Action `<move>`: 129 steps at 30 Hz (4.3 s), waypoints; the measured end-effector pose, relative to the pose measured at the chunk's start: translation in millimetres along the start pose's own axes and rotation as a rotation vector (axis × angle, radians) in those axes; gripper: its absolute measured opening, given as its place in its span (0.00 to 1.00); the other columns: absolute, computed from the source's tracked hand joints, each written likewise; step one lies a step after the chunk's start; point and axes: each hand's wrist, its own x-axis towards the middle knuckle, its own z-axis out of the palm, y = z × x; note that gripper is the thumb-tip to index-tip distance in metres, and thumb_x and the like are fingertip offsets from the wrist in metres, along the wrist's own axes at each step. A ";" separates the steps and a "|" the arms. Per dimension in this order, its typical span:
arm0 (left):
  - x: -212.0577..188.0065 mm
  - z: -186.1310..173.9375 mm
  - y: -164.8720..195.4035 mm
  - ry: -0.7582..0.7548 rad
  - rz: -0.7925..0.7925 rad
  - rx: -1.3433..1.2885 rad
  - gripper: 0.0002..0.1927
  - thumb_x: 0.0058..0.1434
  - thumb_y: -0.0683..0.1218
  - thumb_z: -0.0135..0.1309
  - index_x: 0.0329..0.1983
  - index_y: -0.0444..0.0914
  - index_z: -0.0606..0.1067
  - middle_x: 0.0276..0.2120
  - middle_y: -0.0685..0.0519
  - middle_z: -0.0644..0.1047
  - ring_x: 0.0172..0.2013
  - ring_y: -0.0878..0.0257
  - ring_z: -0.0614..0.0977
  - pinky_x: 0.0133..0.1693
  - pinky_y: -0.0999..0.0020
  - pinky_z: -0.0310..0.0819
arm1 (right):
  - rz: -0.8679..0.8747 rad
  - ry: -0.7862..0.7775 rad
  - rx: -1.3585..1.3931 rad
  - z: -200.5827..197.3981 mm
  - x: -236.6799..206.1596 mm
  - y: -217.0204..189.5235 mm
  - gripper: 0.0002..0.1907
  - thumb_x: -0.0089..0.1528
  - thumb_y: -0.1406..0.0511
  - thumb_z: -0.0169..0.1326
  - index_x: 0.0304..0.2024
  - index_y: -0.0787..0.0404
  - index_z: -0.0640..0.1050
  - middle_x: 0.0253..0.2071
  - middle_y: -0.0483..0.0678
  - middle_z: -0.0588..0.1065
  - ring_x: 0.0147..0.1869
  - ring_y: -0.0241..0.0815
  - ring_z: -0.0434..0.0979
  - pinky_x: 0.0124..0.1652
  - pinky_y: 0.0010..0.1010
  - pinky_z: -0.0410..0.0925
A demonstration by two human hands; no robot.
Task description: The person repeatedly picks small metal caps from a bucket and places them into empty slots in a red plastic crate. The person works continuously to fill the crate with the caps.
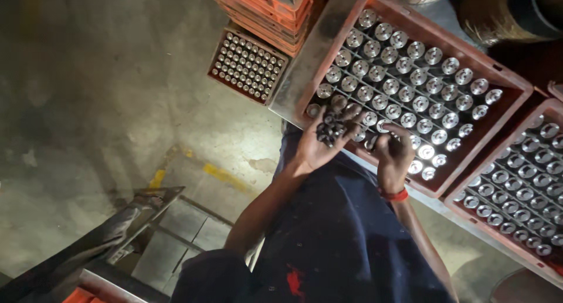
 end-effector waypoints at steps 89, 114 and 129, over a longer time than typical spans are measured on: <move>2.1 -9.4 9.6 0.028 -0.043 0.196 0.30 0.79 0.58 0.38 0.77 0.37 0.60 0.75 0.43 0.61 0.76 0.54 0.59 0.72 0.57 0.56 | -0.542 -0.223 -0.678 38.7 2.9 -50.2 0.13 0.65 0.70 0.63 0.52 0.62 0.82 0.42 0.54 0.79 0.43 0.47 0.81 0.42 0.36 0.73; 12.5 -7.3 10.1 0.019 -0.018 0.156 0.31 0.79 0.57 0.38 0.77 0.34 0.57 0.76 0.42 0.59 0.77 0.51 0.56 0.76 0.55 0.47 | -0.291 -0.329 -0.894 10.4 43.7 7.5 0.12 0.59 0.63 0.67 0.44 0.59 0.84 0.38 0.54 0.82 0.38 0.48 0.85 0.37 0.36 0.75; 12.1 -75.5 -28.8 0.131 -0.350 0.111 0.27 0.84 0.56 0.41 0.73 0.30 0.66 0.65 0.40 0.72 0.66 0.47 0.72 0.71 0.48 0.63 | -0.422 -0.191 -0.454 -28.9 15.2 -34.4 0.09 0.64 0.71 0.62 0.48 0.65 0.81 0.49 0.50 0.79 0.52 0.41 0.79 0.51 0.31 0.72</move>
